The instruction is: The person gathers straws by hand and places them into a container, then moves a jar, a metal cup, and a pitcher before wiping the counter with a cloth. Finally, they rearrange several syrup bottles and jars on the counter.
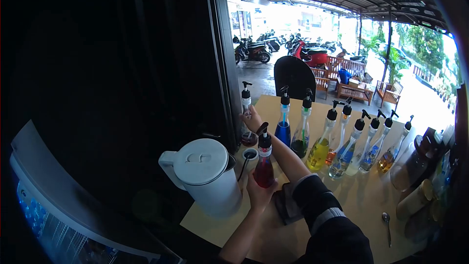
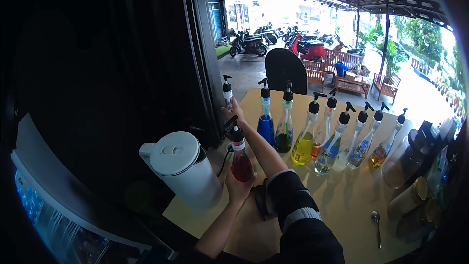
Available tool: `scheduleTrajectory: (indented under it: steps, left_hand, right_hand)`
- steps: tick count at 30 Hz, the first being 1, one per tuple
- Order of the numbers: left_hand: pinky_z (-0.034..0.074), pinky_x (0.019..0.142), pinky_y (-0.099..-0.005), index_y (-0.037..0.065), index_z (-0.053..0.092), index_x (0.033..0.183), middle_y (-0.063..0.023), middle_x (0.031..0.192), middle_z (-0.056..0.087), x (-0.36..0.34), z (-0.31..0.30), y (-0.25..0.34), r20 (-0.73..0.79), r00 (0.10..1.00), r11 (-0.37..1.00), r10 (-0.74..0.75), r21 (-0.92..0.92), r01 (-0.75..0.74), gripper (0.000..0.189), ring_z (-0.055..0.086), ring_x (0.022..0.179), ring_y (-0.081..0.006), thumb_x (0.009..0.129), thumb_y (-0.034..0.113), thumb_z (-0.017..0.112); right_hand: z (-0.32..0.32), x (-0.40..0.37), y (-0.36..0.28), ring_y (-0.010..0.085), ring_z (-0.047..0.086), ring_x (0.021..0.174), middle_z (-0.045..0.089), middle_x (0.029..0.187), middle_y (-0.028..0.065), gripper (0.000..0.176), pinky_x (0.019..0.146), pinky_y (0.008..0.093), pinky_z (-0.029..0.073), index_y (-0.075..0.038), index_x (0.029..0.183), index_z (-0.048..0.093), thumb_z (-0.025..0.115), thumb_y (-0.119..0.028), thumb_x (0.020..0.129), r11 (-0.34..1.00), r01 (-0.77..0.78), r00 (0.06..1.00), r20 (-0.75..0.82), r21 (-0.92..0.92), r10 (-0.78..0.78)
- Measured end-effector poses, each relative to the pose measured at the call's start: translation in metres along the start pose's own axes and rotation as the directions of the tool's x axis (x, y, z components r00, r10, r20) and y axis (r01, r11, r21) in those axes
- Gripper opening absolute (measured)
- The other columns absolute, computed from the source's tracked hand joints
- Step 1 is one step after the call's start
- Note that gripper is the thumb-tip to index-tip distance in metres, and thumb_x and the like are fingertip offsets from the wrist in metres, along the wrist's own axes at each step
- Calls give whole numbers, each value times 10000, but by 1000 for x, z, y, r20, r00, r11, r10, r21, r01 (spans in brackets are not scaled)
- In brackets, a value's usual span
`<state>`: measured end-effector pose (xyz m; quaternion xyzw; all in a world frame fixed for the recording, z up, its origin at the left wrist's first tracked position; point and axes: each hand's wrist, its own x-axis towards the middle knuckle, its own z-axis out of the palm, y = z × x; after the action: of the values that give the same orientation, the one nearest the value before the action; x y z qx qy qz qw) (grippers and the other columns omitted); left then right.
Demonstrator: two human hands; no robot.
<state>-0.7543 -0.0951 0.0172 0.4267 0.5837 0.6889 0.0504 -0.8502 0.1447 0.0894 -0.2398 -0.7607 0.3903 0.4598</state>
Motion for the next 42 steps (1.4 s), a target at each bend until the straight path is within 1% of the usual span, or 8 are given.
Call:
scheduleTrajectory:
  steps: [10,15,28,30,33,34,36,42]
  left_hand:
    - [483,793,-341,1,451,1118,-151,962,595,1,0,7,-5,997,997,-71,-29,71,631,606,871,-240,602,155,780]
    - [479,777,-336,4,477,1095,-135,952,595,-1,0,5,-16,996,996,-84,-21,84,615,601,857,-225,589,172,783]
    - [472,750,-305,33,509,1058,-61,907,583,-5,-2,18,-34,996,986,79,-143,-83,504,582,810,-168,620,42,758]
    - [463,778,-301,36,499,1086,-69,977,566,-1,1,-12,50,999,963,-11,-269,24,530,563,868,-164,619,20,750]
    - [466,765,-294,49,479,1119,-57,958,532,-13,-1,34,94,996,907,8,-419,32,553,539,852,-147,626,-27,717]
    - [478,735,-290,55,473,1122,-46,918,521,-24,4,64,169,978,755,-120,-624,201,549,537,810,-140,632,-43,701]
    - [491,735,-294,56,465,1127,-45,930,537,-24,9,79,187,965,897,185,-434,-88,547,557,823,-145,644,-38,702]
    - [487,782,-296,47,479,1141,-59,996,582,-61,72,102,441,880,880,176,-471,60,585,587,872,-151,623,25,750]
  right_hand:
    - [-22,-38,-12,217,549,733,538,797,101,373,661,349,448,-51,982,401,684,-198,788,957,289,956,-36,-20,-290]
    - [-66,-79,-59,186,549,916,551,946,82,290,834,327,433,-31,1088,418,578,-112,860,949,201,959,150,243,-242]
    - [-189,-214,-117,172,549,953,553,961,80,387,860,339,437,-26,1187,365,579,-131,883,992,117,993,8,43,-118]
    - [-215,-242,-136,127,519,996,527,1010,55,297,878,310,428,-20,1131,396,561,-116,904,985,62,997,28,160,-68]
    - [-260,-279,-147,119,517,966,524,1003,51,281,859,294,430,-24,1119,395,549,-133,911,996,94,991,-91,-11,-94]
    - [-277,-292,-151,118,516,956,526,996,48,266,855,292,429,-25,1105,403,548,-134,911,997,62,989,-128,-39,-67]
    - [-311,-312,-154,120,519,939,529,1001,49,245,848,286,429,-26,1083,417,552,-134,910,994,25,981,-188,-109,-45]
    - [-409,-356,-137,196,541,802,545,845,106,271,722,350,433,-20,970,419,614,-172,860,919,11,887,-421,-394,-191]
